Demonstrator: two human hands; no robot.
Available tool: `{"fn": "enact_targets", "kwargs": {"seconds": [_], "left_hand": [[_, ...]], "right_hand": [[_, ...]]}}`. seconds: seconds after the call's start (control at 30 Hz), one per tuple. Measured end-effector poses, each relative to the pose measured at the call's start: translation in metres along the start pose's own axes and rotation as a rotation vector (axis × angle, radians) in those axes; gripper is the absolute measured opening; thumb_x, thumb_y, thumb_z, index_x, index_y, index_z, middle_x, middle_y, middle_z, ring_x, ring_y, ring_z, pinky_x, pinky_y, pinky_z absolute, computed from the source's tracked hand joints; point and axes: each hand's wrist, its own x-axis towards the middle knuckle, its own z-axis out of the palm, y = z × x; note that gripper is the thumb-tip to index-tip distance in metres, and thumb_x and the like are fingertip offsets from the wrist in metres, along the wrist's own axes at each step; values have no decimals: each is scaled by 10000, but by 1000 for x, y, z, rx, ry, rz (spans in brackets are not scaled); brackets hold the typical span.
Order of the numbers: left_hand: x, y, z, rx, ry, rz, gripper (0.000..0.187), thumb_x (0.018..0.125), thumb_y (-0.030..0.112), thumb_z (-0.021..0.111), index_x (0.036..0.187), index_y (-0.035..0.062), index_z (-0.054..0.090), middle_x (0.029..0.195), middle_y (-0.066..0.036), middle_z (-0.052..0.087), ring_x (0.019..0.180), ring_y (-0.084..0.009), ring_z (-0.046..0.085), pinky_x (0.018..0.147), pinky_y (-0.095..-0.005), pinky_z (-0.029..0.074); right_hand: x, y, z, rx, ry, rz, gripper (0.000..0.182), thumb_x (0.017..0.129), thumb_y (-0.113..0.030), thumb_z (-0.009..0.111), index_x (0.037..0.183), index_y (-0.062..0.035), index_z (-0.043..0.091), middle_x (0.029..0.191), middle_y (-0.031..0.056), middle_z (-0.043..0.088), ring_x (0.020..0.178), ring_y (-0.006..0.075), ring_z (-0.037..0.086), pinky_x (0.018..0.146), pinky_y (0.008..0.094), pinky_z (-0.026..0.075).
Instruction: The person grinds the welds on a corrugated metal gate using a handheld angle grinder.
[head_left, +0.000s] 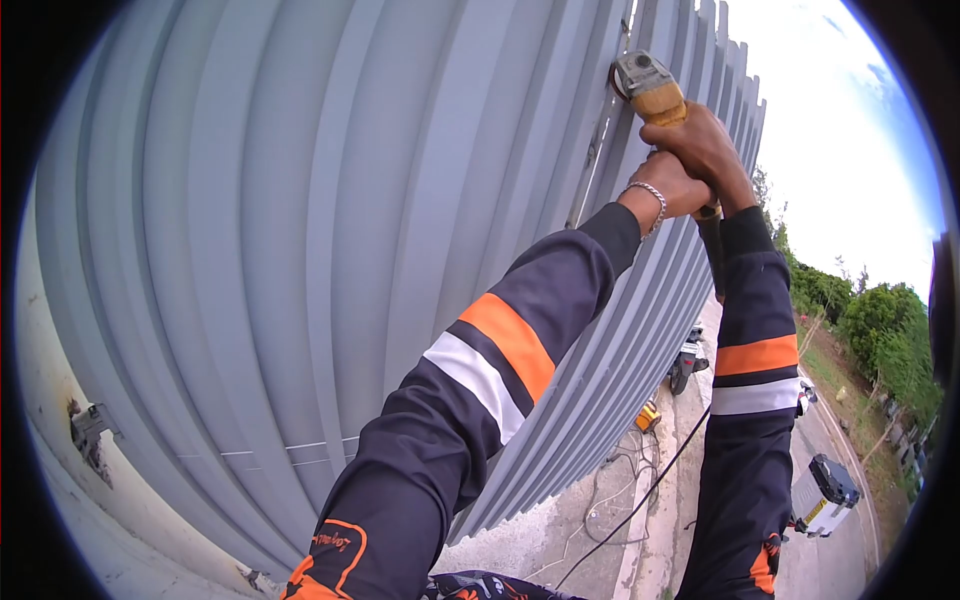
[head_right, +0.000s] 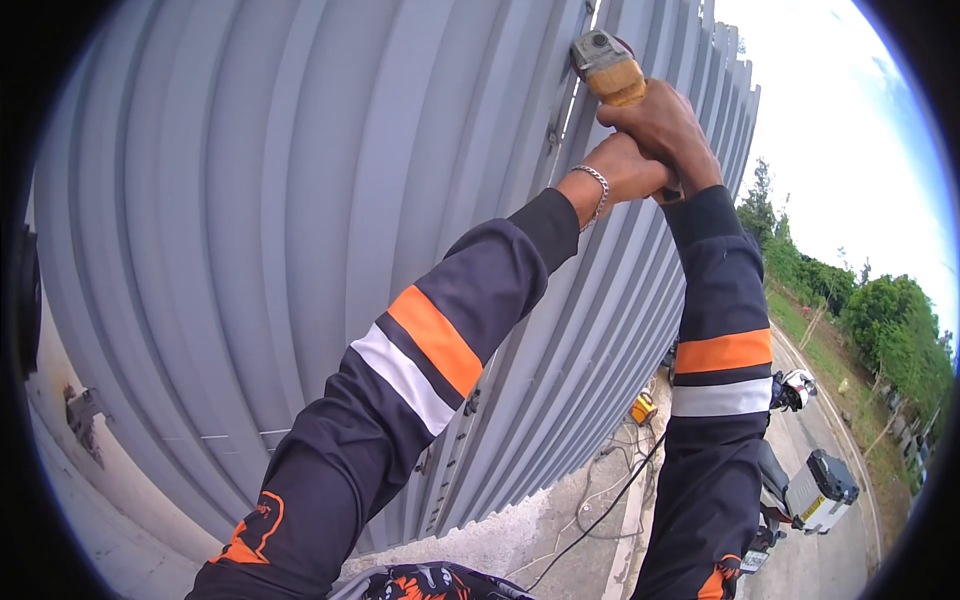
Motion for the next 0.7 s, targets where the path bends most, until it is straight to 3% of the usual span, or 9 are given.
{"fn": "enact_targets", "kwargs": {"seconds": [0.13,0.37,0.47,0.57,0.7], "left_hand": [[-9,12,-8,-68,-37,-63,308,768,167,771,1003,-32,739,922,-135,757,866,-225,742,771,-339,583],[-4,6,-6,-51,-38,49,289,774,161,758,992,-25,729,875,-121,731,781,-200,692,677,-323,532],[-7,13,-11,-48,-58,-2,295,776,160,755,1004,-25,730,894,-126,736,784,-203,693,671,-319,530],[-5,15,-12,-33,-75,-23,311,777,157,754,1026,-27,729,922,-133,742,803,-207,701,681,-322,538],[-4,7,-10,-54,-60,-15,343,780,158,759,1063,-32,724,950,-143,748,841,-220,721,718,-335,562]], "right_hand": [[3,-1,0,-18,-20,34,466,687,-401,777,851,34,765,766,224,734,740,347,752,732,446,590],[2,0,1,17,1,12,457,696,-404,777,855,24,763,770,218,735,752,339,756,735,450,586],[4,0,1,-3,22,-24,423,708,-372,763,827,33,731,728,169,720,680,287,731,688,432,576],[1,-5,-5,-20,-48,-6,450,705,-395,774,854,29,759,776,224,735,767,354,757,746,455,586],[0,-4,0,8,12,16,452,705,-390,772,843,40,751,773,231,733,769,364,757,751,459,586]]}}
